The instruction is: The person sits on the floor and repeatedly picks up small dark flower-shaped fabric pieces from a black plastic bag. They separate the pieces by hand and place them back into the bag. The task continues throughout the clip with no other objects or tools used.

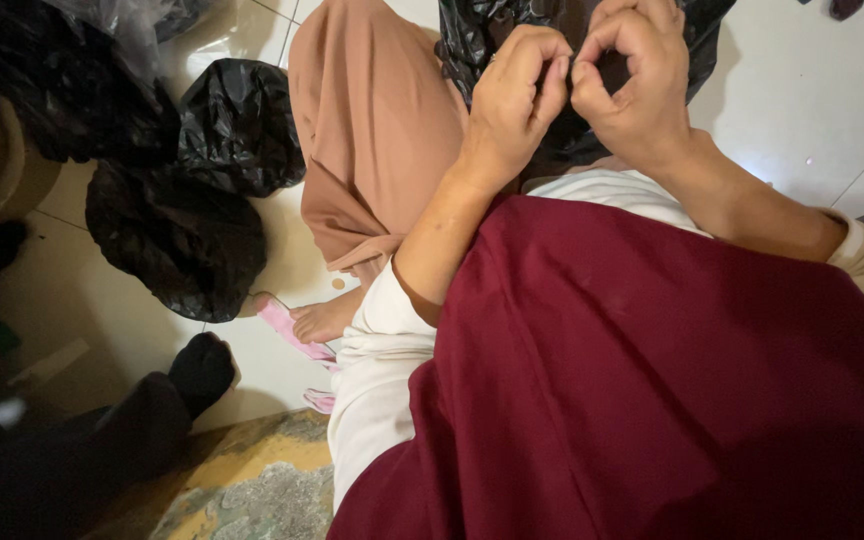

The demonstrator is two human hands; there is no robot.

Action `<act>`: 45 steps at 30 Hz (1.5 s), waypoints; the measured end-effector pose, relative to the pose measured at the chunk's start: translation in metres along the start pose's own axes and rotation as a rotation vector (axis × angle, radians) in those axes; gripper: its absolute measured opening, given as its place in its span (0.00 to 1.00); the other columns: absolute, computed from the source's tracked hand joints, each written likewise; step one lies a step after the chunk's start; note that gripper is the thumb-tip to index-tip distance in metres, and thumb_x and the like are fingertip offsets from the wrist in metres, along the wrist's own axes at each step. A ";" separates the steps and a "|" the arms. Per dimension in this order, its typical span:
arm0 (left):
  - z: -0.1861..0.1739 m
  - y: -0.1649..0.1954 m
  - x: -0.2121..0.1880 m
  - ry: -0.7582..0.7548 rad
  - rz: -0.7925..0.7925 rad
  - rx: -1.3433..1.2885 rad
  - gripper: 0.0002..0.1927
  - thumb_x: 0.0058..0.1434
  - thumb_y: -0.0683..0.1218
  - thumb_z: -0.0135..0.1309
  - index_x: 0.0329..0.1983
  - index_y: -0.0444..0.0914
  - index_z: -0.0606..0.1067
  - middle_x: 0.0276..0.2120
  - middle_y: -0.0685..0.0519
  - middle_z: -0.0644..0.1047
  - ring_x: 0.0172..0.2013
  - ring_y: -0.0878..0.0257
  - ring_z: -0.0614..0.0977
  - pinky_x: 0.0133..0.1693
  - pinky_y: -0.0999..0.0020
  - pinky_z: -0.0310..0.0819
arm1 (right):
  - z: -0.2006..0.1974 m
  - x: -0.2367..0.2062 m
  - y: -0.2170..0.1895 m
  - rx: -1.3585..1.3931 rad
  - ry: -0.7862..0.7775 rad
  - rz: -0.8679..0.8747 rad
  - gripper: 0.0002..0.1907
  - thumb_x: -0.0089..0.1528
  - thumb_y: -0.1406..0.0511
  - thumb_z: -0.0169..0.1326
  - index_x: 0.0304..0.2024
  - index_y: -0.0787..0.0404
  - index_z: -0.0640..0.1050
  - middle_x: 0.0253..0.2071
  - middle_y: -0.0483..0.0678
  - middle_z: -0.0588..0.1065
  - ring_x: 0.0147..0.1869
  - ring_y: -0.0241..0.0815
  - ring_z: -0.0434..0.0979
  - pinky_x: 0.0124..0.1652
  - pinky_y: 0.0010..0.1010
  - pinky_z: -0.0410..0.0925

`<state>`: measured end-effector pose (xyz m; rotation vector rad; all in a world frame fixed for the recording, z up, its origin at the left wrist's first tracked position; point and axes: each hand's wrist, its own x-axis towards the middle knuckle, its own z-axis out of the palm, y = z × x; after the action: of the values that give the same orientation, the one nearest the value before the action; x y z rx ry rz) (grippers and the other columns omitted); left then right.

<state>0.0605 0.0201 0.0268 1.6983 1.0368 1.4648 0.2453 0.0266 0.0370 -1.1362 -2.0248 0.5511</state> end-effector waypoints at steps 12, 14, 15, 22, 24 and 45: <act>0.007 -0.016 -0.011 0.000 -0.328 -0.506 0.01 0.72 0.36 0.53 0.44 0.33 0.76 0.36 0.57 0.75 0.36 0.73 0.76 0.40 0.77 0.73 | -0.003 0.003 -0.001 0.289 -0.045 0.130 0.05 0.66 0.76 0.55 0.39 0.66 0.71 0.47 0.51 0.71 0.49 0.41 0.69 0.51 0.28 0.63; 0.004 -0.013 -0.010 0.009 -0.314 -0.450 0.01 0.69 0.36 0.56 0.42 0.33 0.76 0.36 0.57 0.75 0.36 0.73 0.77 0.41 0.77 0.73 | -0.004 0.003 -0.001 0.281 -0.043 0.114 0.05 0.67 0.76 0.56 0.40 0.67 0.71 0.47 0.50 0.71 0.48 0.40 0.69 0.50 0.27 0.64; 0.004 -0.011 -0.009 0.017 -0.320 -0.428 0.01 0.68 0.35 0.57 0.41 0.33 0.77 0.36 0.57 0.76 0.36 0.74 0.78 0.40 0.77 0.74 | -0.004 0.003 -0.002 0.288 -0.043 0.117 0.05 0.67 0.76 0.55 0.40 0.67 0.71 0.48 0.50 0.71 0.48 0.39 0.69 0.49 0.27 0.64; 0.000 -0.001 -0.002 0.041 -0.322 -0.480 0.02 0.67 0.35 0.58 0.39 0.33 0.76 0.37 0.57 0.77 0.36 0.73 0.79 0.41 0.77 0.75 | -0.020 0.016 -0.020 0.199 -0.066 0.059 0.05 0.66 0.77 0.58 0.39 0.69 0.75 0.43 0.51 0.77 0.48 0.40 0.73 0.50 0.29 0.67; -0.004 0.001 0.000 0.026 -0.258 -0.400 0.02 0.67 0.35 0.59 0.40 0.33 0.77 0.38 0.55 0.78 0.38 0.71 0.80 0.42 0.75 0.77 | -0.028 0.022 -0.023 0.274 -0.106 0.181 0.05 0.65 0.74 0.60 0.37 0.67 0.76 0.41 0.48 0.77 0.45 0.37 0.75 0.46 0.28 0.67; -0.005 0.006 0.002 0.007 -0.077 -0.104 0.07 0.62 0.34 0.57 0.39 0.34 0.72 0.35 0.51 0.75 0.33 0.63 0.79 0.37 0.74 0.74 | -0.010 0.006 -0.012 -0.017 -0.018 -0.052 0.09 0.60 0.76 0.61 0.37 0.62 0.74 0.46 0.48 0.75 0.52 0.44 0.72 0.55 0.35 0.62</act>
<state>0.0567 0.0190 0.0340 1.5651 1.0011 1.4510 0.2442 0.0260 0.0536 -1.0887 -2.0721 0.5201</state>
